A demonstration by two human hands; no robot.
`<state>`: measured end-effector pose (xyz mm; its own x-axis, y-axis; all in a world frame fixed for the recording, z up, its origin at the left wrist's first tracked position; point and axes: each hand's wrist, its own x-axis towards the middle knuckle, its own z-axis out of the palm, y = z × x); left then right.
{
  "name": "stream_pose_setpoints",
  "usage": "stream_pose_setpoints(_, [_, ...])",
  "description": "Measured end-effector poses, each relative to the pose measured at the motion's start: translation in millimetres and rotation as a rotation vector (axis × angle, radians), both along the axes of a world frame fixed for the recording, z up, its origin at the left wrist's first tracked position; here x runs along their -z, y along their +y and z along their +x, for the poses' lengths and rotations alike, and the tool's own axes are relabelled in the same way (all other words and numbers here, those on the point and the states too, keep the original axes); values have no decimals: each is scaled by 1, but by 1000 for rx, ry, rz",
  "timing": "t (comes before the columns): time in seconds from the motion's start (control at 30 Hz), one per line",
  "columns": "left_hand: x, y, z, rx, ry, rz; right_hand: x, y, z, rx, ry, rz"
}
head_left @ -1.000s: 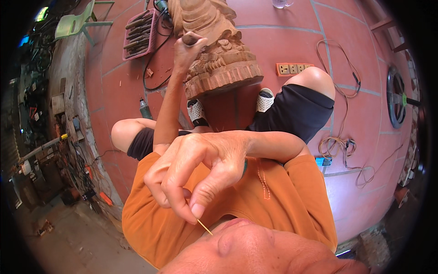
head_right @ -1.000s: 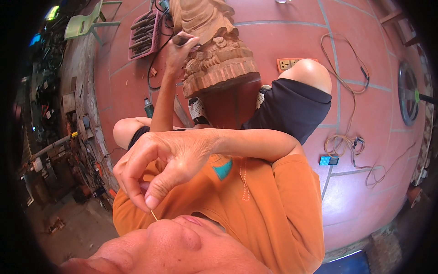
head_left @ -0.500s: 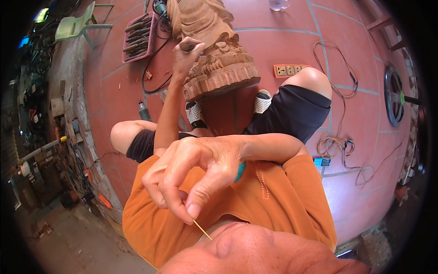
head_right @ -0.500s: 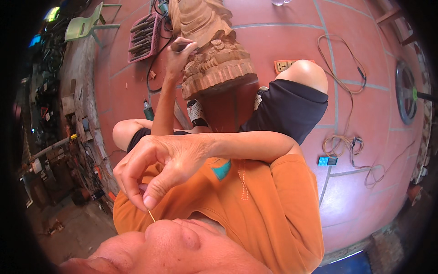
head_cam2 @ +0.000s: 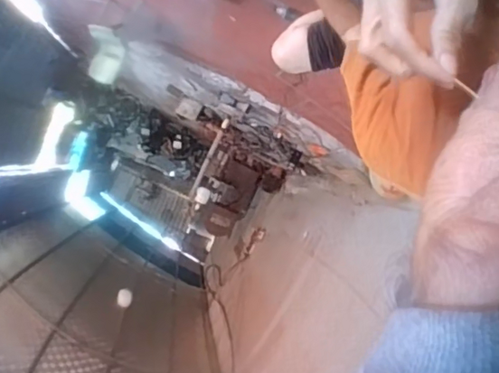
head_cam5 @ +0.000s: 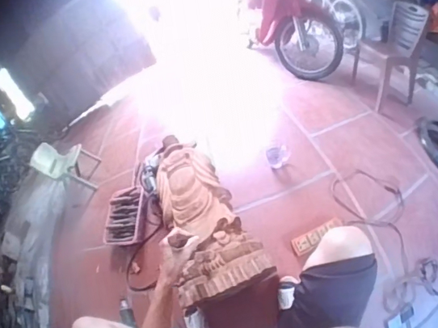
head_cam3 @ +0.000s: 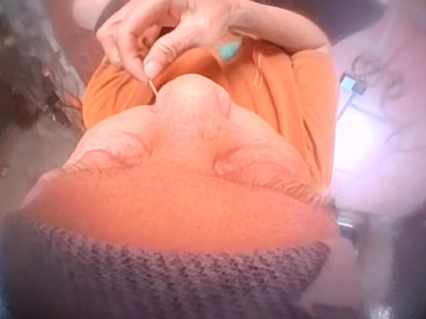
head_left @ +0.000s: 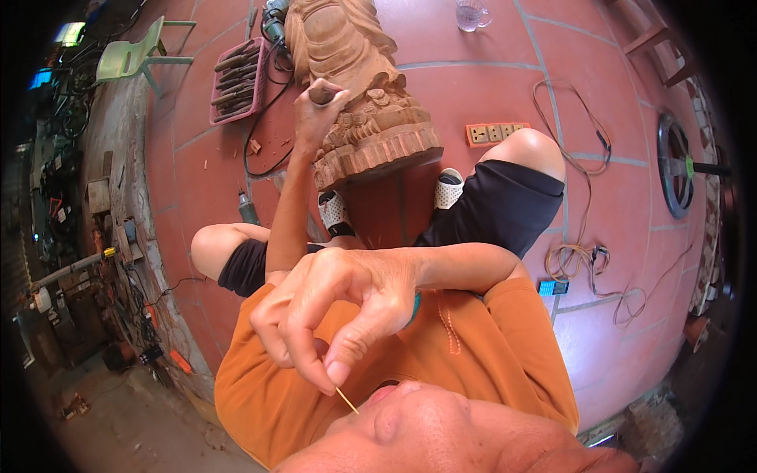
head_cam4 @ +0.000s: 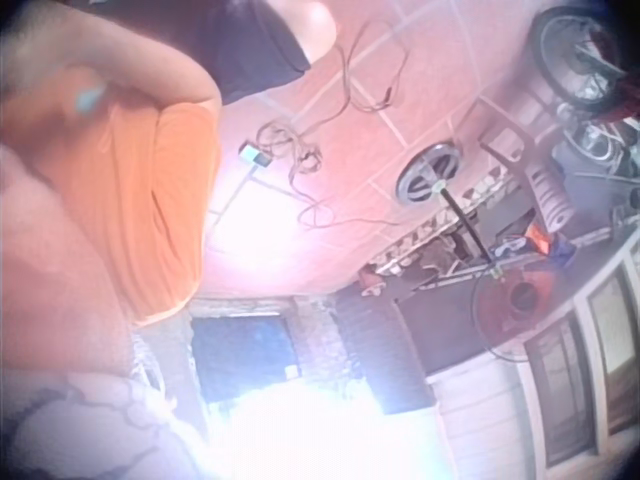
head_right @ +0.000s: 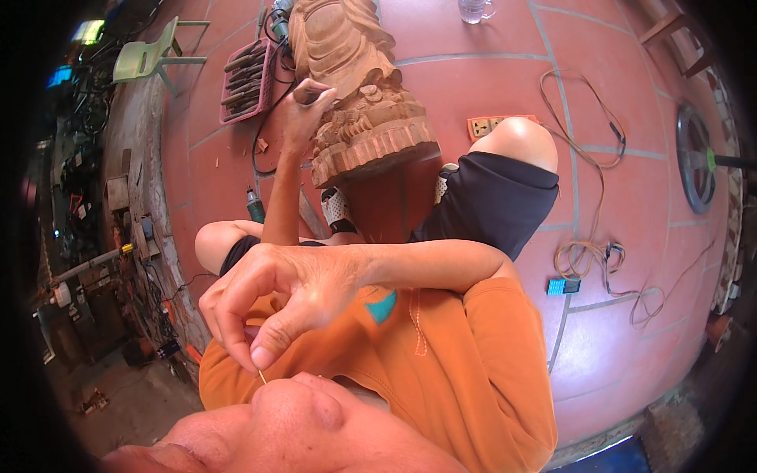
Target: The person carves a wooden sculpture using a hand chisel and a rotary tool. They refine the base and details of the sculpture, occasionally pausing to touch their face.
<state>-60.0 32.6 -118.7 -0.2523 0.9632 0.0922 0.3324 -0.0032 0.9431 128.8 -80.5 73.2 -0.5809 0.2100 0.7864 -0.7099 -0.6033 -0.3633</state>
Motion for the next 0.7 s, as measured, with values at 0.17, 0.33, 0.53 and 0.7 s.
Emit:
stream_pose_setpoints(0.17, [25,5,-2,-14,-105,69,1,-1,-2,-9,16,-15])
stream_pose_setpoints(0.33, [12,-11,-6,-88,-216,-104,2,3,-2,7,9,-9])
stream_pose_setpoints(0.53, [30,4,9,-87,-278,32,-3,-3,-2,67,48,44])
stream_pose_setpoints(0.7, [44,-4,4,-147,-17,74,-14,-11,12,36,-107,-39])
